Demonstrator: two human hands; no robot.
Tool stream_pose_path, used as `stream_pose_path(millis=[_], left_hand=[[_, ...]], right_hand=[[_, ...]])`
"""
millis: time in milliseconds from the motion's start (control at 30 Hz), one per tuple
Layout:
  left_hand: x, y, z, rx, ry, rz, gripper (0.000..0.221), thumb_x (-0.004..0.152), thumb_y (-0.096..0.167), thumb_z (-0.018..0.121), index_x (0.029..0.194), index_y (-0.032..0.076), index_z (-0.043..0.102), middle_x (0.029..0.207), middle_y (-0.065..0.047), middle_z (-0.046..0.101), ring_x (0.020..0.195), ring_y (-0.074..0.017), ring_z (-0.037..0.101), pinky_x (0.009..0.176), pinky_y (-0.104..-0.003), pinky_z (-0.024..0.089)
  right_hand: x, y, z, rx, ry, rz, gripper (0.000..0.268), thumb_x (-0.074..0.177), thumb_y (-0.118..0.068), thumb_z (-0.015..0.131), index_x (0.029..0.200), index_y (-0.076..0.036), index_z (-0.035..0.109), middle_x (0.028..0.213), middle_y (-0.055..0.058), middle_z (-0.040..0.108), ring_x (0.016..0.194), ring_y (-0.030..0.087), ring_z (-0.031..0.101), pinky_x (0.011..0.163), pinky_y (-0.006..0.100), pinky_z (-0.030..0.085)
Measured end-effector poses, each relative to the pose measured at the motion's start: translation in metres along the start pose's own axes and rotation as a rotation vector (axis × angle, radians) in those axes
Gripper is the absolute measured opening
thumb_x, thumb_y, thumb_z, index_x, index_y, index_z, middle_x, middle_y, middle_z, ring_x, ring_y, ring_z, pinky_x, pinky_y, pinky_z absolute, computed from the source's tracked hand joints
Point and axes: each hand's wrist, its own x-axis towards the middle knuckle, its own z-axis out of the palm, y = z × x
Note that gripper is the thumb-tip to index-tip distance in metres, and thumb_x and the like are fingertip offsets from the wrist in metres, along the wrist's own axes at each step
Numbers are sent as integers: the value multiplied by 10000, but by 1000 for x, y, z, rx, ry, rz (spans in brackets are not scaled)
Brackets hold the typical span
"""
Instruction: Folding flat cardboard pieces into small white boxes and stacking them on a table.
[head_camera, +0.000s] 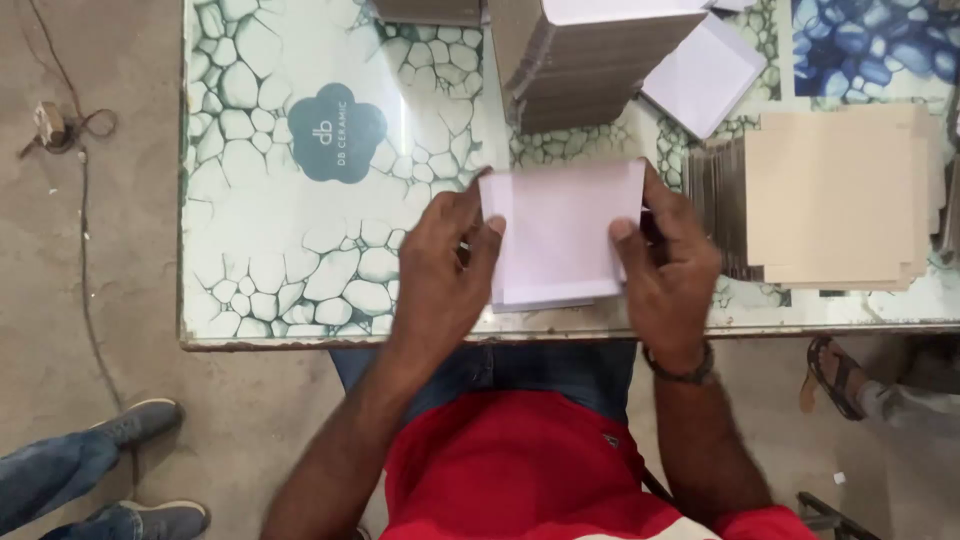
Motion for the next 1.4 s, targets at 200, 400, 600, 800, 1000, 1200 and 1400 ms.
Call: stream_pose_path(millis=[200,400,600,800,1000,1200,1400], left_hand=[[10,1,-8,120,-12,-5,523,948,100,690,1422,-59,536,802,-115,683,600,-170,666,524,-307,556],[4,-30,9,217,-74,-146,643,888,72,729,1466,-30,467,692,-88,660,571,-187,658,549,-343,546],[-2,-37,8,171,-90,-105,592,895,97,748,1417,7,483,646,-83,611,548,-185,616,523,-366,499],[-15,-35,-4,64,24,-74,492,972,116,697,1408,7,497,647,-17,563,552,-99,550,502,-283,455],[-18,-33,-3,34,-4,-21,433,987,112,687,1383,12,540,616,-5,546,525,-68,508,482,-263,407],[-18,-27,-8,-23,-6,-70,414,992,101,670,1380,10,559,633,5,570,530,-51,501,486,-243,392],[-26,-11,-11,-9,33,-21,416,992,102,691,1381,12,574,743,-52,651,589,-74,567,507,-208,413]], right_hand=[[12,-14,-10,-245,-143,240,517,893,-107,842,1374,-36,665,759,77,732,602,75,621,514,218,493],[4,-5,2,-273,-238,346,548,836,-72,836,1354,-34,659,686,49,673,580,67,597,528,232,508],[1,-18,-9,-367,-239,108,527,837,-112,860,1310,15,666,696,70,681,570,101,607,516,254,501],[0,-49,-152,-545,-128,-336,626,975,-317,876,1396,66,616,1232,209,641,1130,250,614,981,377,500],[119,19,-174,-1031,-821,-388,1581,374,-771,854,1594,32,248,1614,376,266,1516,551,230,1147,735,177],[125,25,-167,-1285,-1108,-98,1638,380,-837,824,1692,-246,44,1666,156,96,1537,356,54,1196,729,-18],[121,-26,-173,-1185,-974,-281,1525,384,-806,798,1605,-196,119,1683,207,124,1548,378,98,1170,707,17]])
